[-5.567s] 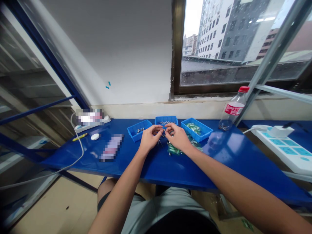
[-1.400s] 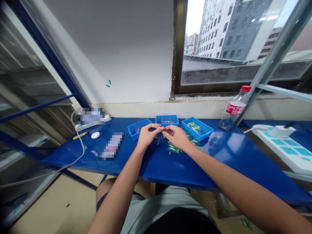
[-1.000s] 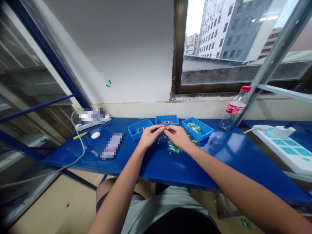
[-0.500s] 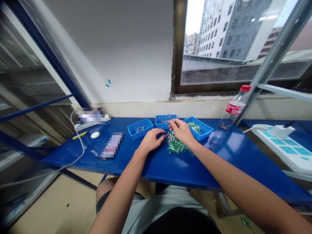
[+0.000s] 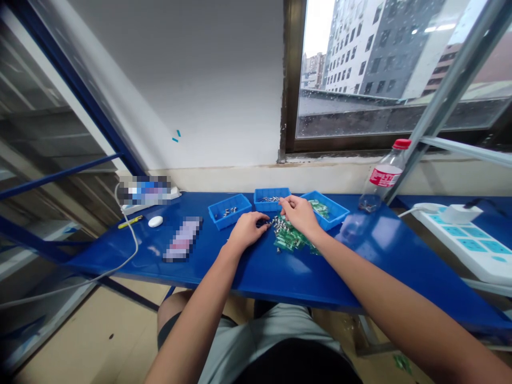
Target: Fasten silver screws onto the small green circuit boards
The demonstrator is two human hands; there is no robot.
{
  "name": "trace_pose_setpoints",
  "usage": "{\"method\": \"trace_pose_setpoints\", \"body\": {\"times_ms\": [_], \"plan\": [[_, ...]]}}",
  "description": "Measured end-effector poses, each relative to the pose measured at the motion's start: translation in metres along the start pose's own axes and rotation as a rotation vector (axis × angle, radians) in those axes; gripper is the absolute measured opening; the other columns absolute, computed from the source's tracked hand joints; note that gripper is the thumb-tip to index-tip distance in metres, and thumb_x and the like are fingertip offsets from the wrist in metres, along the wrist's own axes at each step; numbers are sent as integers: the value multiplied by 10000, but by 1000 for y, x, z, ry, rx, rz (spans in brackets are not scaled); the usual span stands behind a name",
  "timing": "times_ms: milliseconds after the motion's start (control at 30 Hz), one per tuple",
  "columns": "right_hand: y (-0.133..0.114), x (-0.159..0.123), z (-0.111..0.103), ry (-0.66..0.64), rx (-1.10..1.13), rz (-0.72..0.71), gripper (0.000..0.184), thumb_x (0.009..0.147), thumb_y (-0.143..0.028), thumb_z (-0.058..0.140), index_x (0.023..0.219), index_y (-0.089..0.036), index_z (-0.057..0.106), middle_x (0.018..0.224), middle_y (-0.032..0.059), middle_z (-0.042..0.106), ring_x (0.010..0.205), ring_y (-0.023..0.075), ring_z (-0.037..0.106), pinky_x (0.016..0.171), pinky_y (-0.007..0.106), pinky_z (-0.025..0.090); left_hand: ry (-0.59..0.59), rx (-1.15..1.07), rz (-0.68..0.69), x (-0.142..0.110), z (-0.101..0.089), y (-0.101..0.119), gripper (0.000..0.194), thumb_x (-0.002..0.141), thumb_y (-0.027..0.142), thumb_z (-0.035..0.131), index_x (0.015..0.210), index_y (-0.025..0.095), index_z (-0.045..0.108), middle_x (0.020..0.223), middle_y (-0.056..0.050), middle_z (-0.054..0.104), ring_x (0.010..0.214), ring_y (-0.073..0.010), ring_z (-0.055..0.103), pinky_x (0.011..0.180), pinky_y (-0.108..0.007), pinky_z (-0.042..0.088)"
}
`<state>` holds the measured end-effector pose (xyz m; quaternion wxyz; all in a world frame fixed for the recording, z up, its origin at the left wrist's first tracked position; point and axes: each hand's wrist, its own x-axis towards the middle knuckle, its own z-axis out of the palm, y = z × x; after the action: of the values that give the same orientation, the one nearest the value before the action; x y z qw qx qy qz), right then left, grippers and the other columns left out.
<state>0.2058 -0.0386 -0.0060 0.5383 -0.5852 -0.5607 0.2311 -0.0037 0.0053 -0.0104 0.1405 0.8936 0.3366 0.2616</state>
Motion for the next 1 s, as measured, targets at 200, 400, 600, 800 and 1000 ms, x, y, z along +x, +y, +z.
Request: {"method": "trace_pose_setpoints", "body": {"times_ms": [200,400,600,800,1000], "plan": [[-3,-11,3,-30,-107,-84,430,940,-624,576,872,-220,705,708,46,732,557,192,636,528,302,493,-15,13,-2,0,-1,1,186,890,244,694,1035,220,808,1053,-75,803,970,-253,738,885,-336,563],[-5,-13,4,-52,-123,-119,394,947,-596,576,908,-226,705,719,44,735,587,209,656,563,318,507,2,-60,-34,0,-1,1,193,854,191,711,1025,208,800,1007,-67,801,894,-229,739,838,-319,568],[-6,-14,5,-51,-140,-138,411,946,-612,568,925,-228,713,720,46,736,594,216,661,570,328,520,12,-96,-49,0,-4,4,148,824,151,720,947,195,789,954,-62,790,862,-211,724,813,-298,563],[-6,-16,5,-63,-164,-155,387,957,-585,559,921,-232,715,722,42,729,593,211,652,579,334,524,32,-38,-9,-1,-5,6,210,847,190,720,1042,202,798,1051,-88,788,933,-238,725,888,-335,562],[-8,-16,5,-67,-164,-160,380,949,-575,573,929,-227,723,722,43,729,602,212,654,587,335,524,-25,-30,-3,0,-4,4,202,887,169,665,1013,226,813,1018,-61,811,921,-251,740,884,-344,559]]}}
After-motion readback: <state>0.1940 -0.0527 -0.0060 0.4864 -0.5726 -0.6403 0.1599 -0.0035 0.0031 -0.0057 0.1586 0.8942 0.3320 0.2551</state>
